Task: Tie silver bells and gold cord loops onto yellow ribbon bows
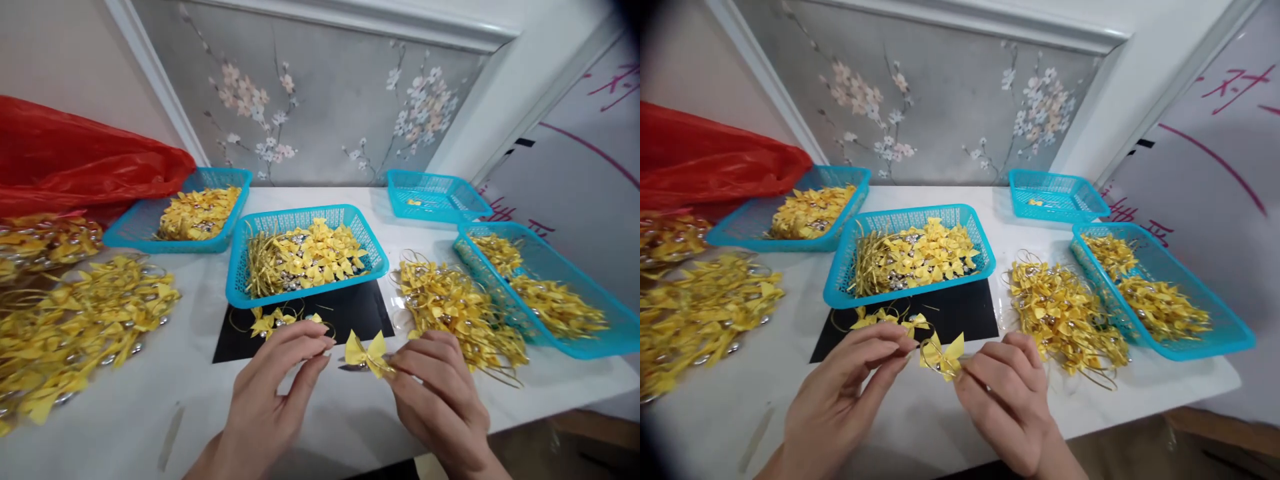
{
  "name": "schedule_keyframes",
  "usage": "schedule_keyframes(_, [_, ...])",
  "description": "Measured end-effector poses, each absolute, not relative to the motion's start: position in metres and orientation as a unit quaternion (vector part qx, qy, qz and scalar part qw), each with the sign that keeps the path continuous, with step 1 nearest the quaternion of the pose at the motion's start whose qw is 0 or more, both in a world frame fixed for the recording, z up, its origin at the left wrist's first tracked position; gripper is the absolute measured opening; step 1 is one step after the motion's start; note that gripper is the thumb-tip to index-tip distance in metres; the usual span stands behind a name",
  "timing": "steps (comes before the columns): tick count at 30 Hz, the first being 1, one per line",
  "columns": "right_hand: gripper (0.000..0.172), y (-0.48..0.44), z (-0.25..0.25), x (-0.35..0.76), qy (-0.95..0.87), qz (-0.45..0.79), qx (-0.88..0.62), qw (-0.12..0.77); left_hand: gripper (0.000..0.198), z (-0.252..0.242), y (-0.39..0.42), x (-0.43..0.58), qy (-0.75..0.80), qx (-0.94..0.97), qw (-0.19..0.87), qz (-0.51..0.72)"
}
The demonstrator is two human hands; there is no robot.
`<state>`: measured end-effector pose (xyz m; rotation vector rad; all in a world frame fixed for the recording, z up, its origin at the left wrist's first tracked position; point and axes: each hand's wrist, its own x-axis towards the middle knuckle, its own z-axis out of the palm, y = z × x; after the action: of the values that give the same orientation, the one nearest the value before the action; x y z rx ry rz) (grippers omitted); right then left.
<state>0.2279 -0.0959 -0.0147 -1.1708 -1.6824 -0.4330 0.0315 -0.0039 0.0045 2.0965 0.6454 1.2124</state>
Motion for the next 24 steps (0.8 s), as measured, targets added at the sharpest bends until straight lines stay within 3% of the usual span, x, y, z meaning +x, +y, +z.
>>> schedule_keyframes(4, [0.024,-0.104,-0.005,0.231,-0.671,-0.173,-0.498,0.522,0.036,0.002,-0.006,0.039,0.246,0.787,0.374,0.425])
schedule_keyframes(9, [0.033,-0.104,0.009,0.22,-0.612,-0.022,-0.501,0.612,0.036,0.012,-0.011,0.049,0.216,0.778,0.451,0.379])
schedule_keyframes(14, [0.032,-0.107,0.013,0.216,-0.595,0.044,-0.486,0.638,0.032,0.023,-0.014,0.055,0.166,0.765,0.478,0.399])
schedule_keyframes(19, [0.006,-0.11,0.012,0.208,-0.492,0.262,-0.499,0.663,0.012,0.035,-0.019,0.057,0.223,0.712,0.568,0.349])
schedule_keyframes(24, [0.017,-0.107,0.006,0.201,-0.372,0.431,-0.466,0.677,0.015,0.037,-0.023,0.056,0.259,0.609,0.682,0.312])
